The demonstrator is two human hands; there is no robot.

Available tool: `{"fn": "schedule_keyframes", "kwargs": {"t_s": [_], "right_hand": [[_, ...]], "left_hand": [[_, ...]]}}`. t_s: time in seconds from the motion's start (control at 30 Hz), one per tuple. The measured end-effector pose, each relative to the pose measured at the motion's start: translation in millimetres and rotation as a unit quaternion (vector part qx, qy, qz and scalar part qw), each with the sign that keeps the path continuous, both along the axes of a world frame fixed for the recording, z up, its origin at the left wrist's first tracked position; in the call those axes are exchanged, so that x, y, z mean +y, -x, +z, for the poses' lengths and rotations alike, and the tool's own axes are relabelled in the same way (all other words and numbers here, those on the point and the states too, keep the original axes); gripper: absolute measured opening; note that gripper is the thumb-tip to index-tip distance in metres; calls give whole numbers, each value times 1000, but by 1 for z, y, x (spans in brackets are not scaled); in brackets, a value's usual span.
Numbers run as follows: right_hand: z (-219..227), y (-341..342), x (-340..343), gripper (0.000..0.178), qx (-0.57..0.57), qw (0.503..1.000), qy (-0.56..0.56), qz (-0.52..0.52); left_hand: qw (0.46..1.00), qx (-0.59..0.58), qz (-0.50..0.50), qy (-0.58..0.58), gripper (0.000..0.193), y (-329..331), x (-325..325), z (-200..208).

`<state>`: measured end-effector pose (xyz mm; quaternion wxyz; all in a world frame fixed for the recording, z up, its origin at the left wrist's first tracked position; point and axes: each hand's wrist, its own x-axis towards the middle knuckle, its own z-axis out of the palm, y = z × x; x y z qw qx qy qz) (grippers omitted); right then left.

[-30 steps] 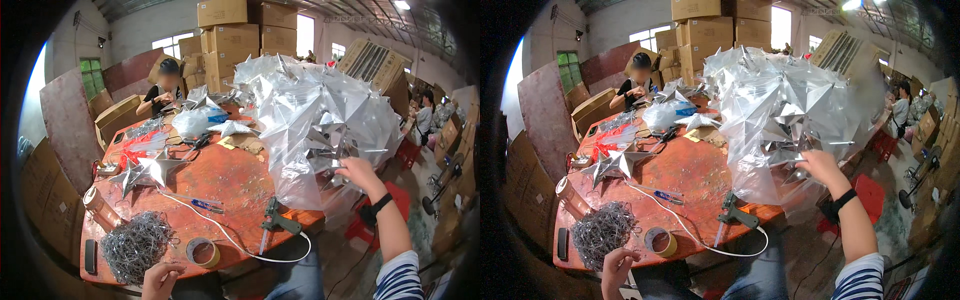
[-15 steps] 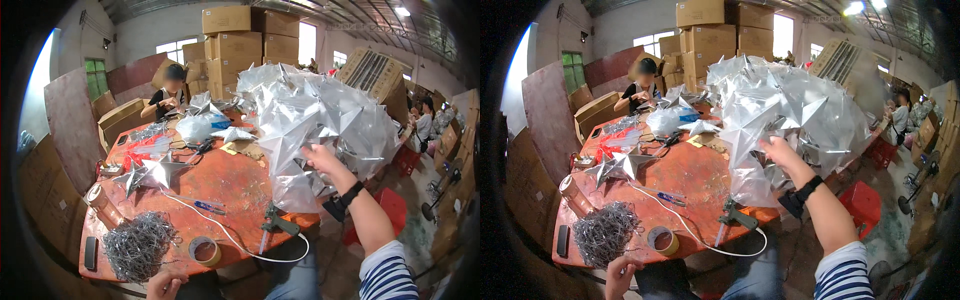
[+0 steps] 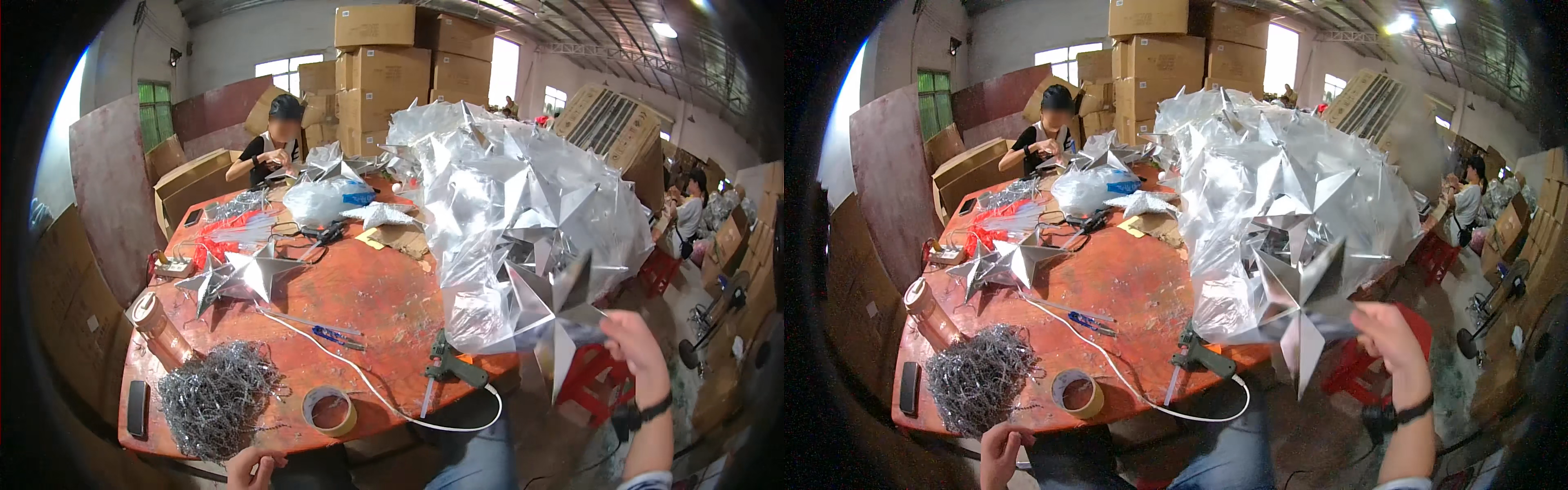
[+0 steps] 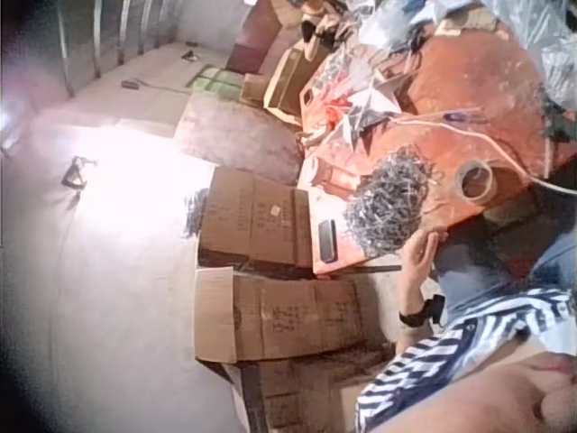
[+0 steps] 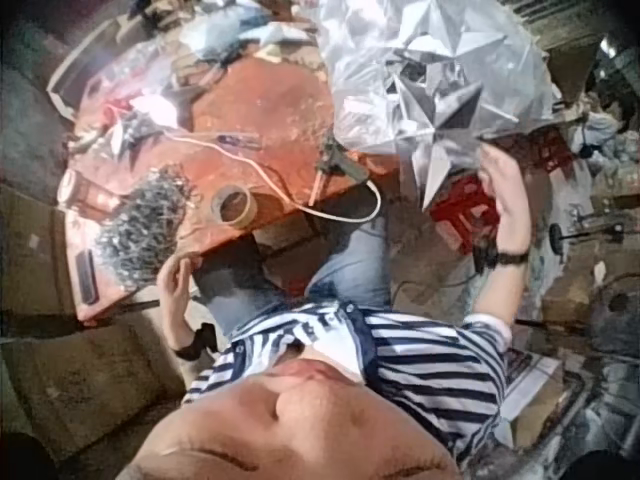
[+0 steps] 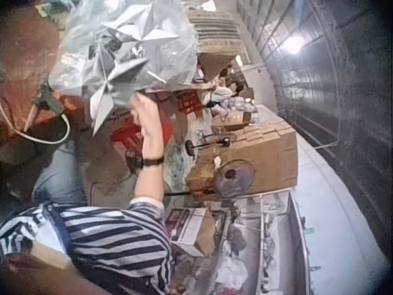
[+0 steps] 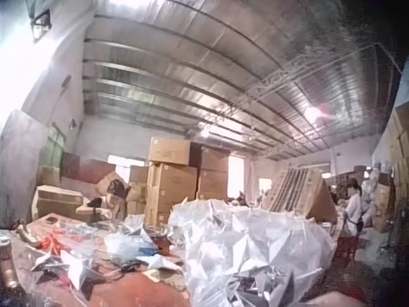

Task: The person uses a hot glue gun to attach a silver beaded chain to the edges of a large, silver, star-shaped decoration. They repeatedly apply glue and press the chain onto the star's points while holding the object in their hands.

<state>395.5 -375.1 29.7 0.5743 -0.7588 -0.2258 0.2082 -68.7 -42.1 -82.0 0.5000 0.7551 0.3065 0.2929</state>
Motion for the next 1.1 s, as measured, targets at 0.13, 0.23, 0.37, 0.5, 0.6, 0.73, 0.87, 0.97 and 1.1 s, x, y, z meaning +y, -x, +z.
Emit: {"fn": "schedule_keyframes", "kwargs": {"t_s": [0.13,0.23,0.37,0.5,0.6,0.73,0.87,0.97,1.1], "right_hand": [[-17,47,-12,52,-42,985,-131,-104],[-33,64,2,56,-205,942,-183,-194],[-65,124,83,57,-135,939,-307,-70],[-73,180,170,43,186,945,-160,214],[-101,173,204,42,261,913,-85,302],[-85,160,205,41,-254,946,34,200],[-86,116,176,48,-463,859,199,89],[-95,95,170,53,-567,791,208,99],[-99,72,179,52,-515,801,246,180]], "left_hand": [[999,-26,2,-47,22,-11,9,-2],[993,-40,11,-114,20,-39,9,2],[972,-162,80,-149,50,-49,1,0],[919,-248,221,-213,79,-52,-4,-33],[925,-152,231,-260,80,-45,-2,-27],[964,-42,152,-213,79,-37,25,-18],[982,-71,136,-114,64,-36,39,-28],[980,-111,106,-126,53,-46,44,-34],[981,-108,35,-155,67,-37,51,-41]]}}
